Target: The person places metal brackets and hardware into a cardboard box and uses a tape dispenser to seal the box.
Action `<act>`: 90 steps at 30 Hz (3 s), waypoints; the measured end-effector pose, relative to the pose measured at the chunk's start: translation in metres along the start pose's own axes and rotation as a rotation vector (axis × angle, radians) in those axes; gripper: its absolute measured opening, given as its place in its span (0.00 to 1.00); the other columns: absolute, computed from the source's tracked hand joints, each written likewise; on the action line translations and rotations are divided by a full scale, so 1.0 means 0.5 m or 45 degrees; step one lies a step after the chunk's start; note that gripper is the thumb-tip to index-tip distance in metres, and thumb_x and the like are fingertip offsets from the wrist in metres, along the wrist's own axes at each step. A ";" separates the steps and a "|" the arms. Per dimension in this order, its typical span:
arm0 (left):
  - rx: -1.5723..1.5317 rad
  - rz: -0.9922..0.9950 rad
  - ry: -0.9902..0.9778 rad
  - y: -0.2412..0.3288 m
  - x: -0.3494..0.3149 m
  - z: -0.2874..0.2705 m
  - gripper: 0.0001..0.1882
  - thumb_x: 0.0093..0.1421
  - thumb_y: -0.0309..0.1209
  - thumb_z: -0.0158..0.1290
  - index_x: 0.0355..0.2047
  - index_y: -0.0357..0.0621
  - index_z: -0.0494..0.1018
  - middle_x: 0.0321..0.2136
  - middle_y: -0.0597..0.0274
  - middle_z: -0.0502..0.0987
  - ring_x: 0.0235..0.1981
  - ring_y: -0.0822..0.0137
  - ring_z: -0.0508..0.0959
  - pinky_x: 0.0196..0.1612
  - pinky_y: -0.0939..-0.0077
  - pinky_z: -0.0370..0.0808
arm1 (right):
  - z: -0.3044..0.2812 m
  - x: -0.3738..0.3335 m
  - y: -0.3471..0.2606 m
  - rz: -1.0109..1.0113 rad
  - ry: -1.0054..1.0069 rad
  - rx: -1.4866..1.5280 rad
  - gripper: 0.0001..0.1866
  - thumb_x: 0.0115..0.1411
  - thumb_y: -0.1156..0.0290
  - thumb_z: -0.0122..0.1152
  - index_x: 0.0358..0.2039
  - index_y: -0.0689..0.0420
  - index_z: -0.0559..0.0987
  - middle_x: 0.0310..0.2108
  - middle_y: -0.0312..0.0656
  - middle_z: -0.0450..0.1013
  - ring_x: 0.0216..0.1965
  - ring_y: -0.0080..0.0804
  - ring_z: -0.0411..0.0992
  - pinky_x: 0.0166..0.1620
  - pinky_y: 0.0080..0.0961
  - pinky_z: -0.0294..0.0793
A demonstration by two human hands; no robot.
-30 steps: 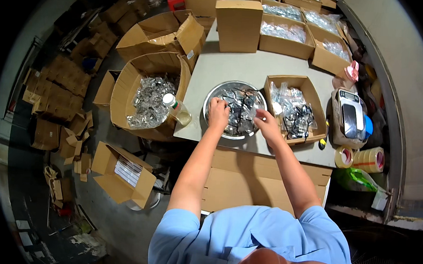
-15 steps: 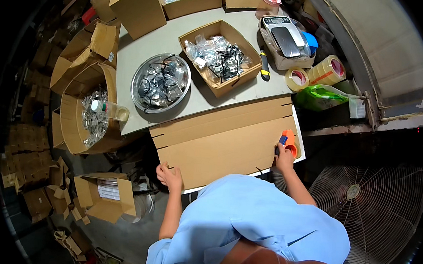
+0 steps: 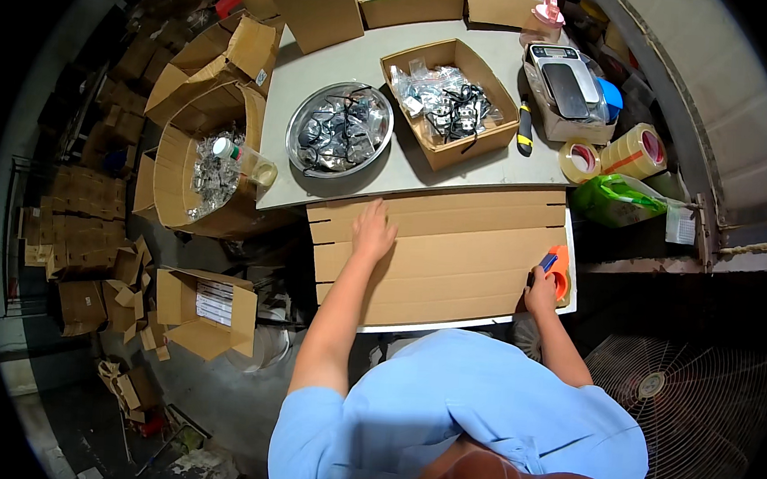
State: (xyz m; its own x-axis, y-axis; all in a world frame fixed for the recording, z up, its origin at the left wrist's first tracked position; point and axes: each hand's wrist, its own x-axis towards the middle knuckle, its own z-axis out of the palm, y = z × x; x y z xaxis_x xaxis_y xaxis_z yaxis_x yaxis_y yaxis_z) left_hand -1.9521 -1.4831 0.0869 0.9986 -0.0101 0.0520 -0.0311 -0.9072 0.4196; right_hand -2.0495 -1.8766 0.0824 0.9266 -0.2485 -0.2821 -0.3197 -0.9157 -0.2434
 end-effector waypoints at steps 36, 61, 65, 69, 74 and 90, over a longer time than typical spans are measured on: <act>0.268 0.359 -0.767 0.175 0.109 0.025 0.22 0.41 0.38 0.61 0.34 0.44 0.66 0.31 0.50 0.76 0.36 0.48 0.76 0.35 0.57 0.73 | -0.042 -0.071 0.020 0.041 -0.180 -0.104 0.36 0.37 0.60 0.74 0.45 0.53 0.63 0.42 0.51 0.61 0.47 0.50 0.62 0.47 0.41 0.67; 0.269 0.038 -0.796 0.179 -0.148 -0.005 0.46 0.42 0.52 0.60 0.61 0.69 0.51 0.64 0.60 0.42 0.64 0.43 0.39 0.57 0.32 0.44 | 0.023 0.090 -0.085 -0.166 0.057 0.000 0.25 0.45 0.71 0.63 0.44 0.55 0.64 0.39 0.61 0.61 0.39 0.58 0.64 0.42 0.46 0.66; 0.284 0.037 -0.853 0.098 -0.193 0.025 0.51 0.38 0.51 0.63 0.61 0.79 0.48 0.66 0.68 0.34 0.64 0.39 0.32 0.56 0.27 0.39 | 0.035 0.082 -0.040 -0.126 0.171 -0.031 0.13 0.52 0.73 0.50 0.40 0.56 0.69 0.38 0.57 0.62 0.38 0.56 0.64 0.42 0.46 0.65; 0.216 0.046 -0.852 0.088 -0.200 -0.004 0.53 0.36 0.48 0.65 0.61 0.79 0.47 0.66 0.70 0.32 0.64 0.41 0.30 0.57 0.28 0.37 | -0.048 0.037 -0.098 -0.009 0.074 -0.338 0.30 0.44 0.65 0.65 0.50 0.37 0.69 0.46 0.47 0.61 0.44 0.50 0.62 0.44 0.47 0.63; 0.077 0.076 -0.812 0.074 -0.199 -0.023 0.52 0.36 0.48 0.65 0.61 0.75 0.50 0.66 0.70 0.35 0.64 0.42 0.30 0.57 0.28 0.37 | 0.003 0.013 -0.201 -0.549 0.059 -0.182 0.39 0.39 0.67 0.70 0.55 0.43 0.64 0.48 0.52 0.58 0.49 0.50 0.59 0.48 0.45 0.63; -0.013 -1.458 0.960 -0.822 -0.528 -0.164 0.15 0.49 0.30 0.52 0.37 0.38 0.70 0.39 0.45 0.70 0.43 0.46 0.68 0.47 0.59 0.66 | 0.167 -0.057 -0.422 -0.604 -0.366 -0.132 0.41 0.31 0.74 0.63 0.51 0.53 0.61 0.52 0.59 0.52 0.56 0.58 0.50 0.57 0.44 0.56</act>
State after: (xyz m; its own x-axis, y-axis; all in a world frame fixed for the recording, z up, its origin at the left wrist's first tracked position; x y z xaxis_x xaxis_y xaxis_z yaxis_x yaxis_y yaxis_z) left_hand -2.2066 -1.0734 -0.0250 0.2008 0.9682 0.1493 0.7846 -0.2502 0.5673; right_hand -2.0249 -1.6498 0.0643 0.8682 0.2807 -0.4092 0.1532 -0.9360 -0.3169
